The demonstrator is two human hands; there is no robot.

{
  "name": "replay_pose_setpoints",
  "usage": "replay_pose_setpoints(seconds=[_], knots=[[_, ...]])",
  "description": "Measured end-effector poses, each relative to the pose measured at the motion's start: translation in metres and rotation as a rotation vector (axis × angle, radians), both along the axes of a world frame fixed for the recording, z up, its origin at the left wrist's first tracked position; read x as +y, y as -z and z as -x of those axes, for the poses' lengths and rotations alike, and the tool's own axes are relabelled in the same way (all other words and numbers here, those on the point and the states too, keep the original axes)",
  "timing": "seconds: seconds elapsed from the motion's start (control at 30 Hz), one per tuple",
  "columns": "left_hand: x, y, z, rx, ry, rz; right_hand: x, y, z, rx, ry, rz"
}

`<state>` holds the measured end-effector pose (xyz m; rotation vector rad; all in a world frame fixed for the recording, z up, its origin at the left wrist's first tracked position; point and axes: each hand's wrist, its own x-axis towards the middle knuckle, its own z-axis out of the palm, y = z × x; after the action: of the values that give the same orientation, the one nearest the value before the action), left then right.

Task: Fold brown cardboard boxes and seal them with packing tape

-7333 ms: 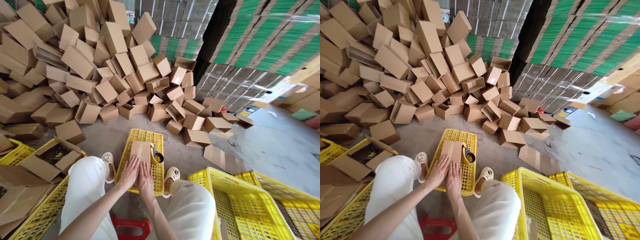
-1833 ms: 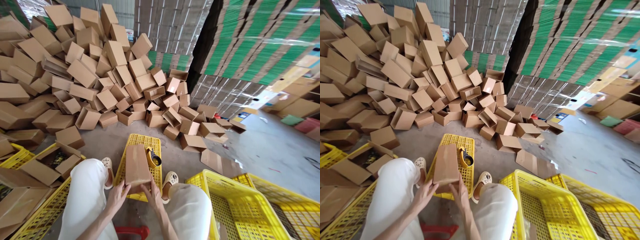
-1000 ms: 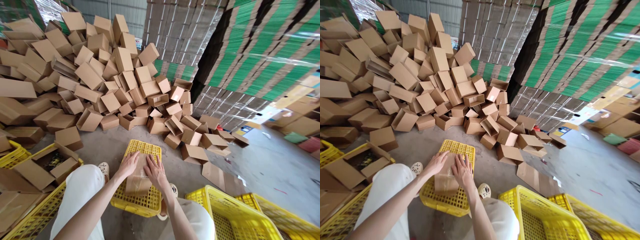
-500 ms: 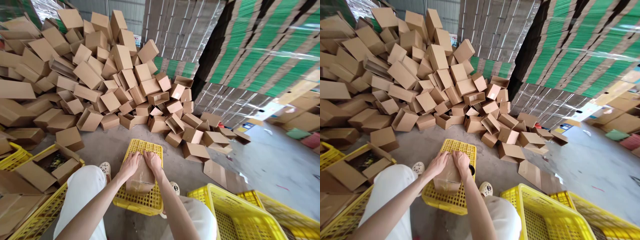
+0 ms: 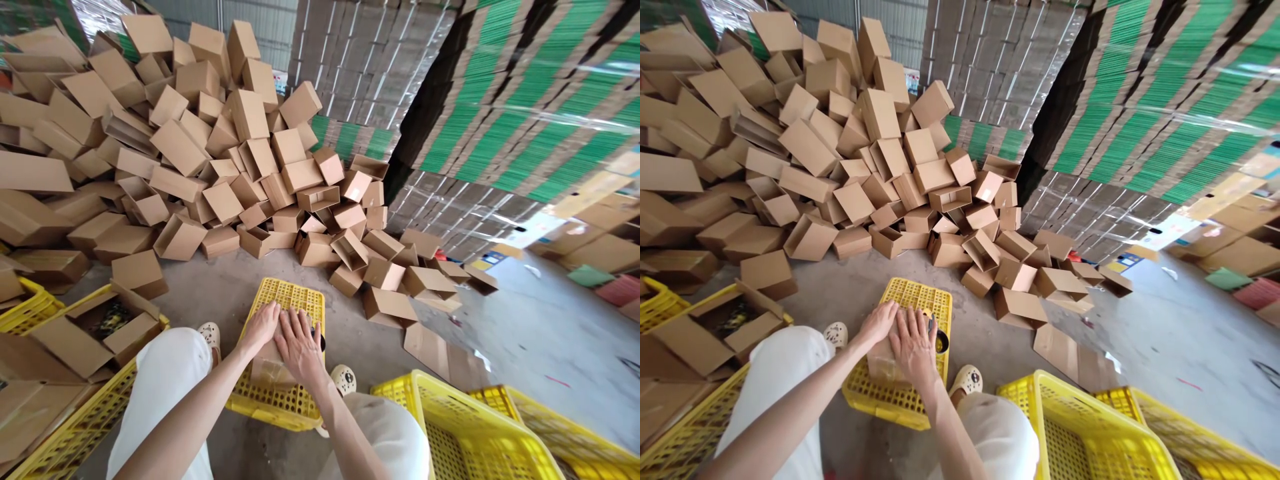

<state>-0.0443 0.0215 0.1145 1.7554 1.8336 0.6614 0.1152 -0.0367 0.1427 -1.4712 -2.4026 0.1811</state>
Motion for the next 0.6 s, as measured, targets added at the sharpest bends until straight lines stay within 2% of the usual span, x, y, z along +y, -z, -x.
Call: replay_pose_setpoints(seconds=[0.1,0.2,0.33,0.5,0.6], knots=[[0.0,0.003,0.001,-0.043,0.027,-0.015,-0.018,0.008,-0.008,0.016,-0.047,0.026],[-0.002,0.005,0.005,-0.094,0.075,-0.043,-0.02,0.012,-0.013,0.053,-0.065,0.051],[-0.01,0.015,0.011,-0.159,0.116,-0.1,0.001,0.013,-0.014,0.118,-0.081,-0.016],[-0.035,0.037,0.013,-0.303,0.125,-0.161,0.029,0.012,-0.011,0.094,0.078,-0.039],[-0.053,0.046,0.014,-0.339,0.116,-0.154,0.033,0.018,-0.009,0.093,0.092,-0.06]])
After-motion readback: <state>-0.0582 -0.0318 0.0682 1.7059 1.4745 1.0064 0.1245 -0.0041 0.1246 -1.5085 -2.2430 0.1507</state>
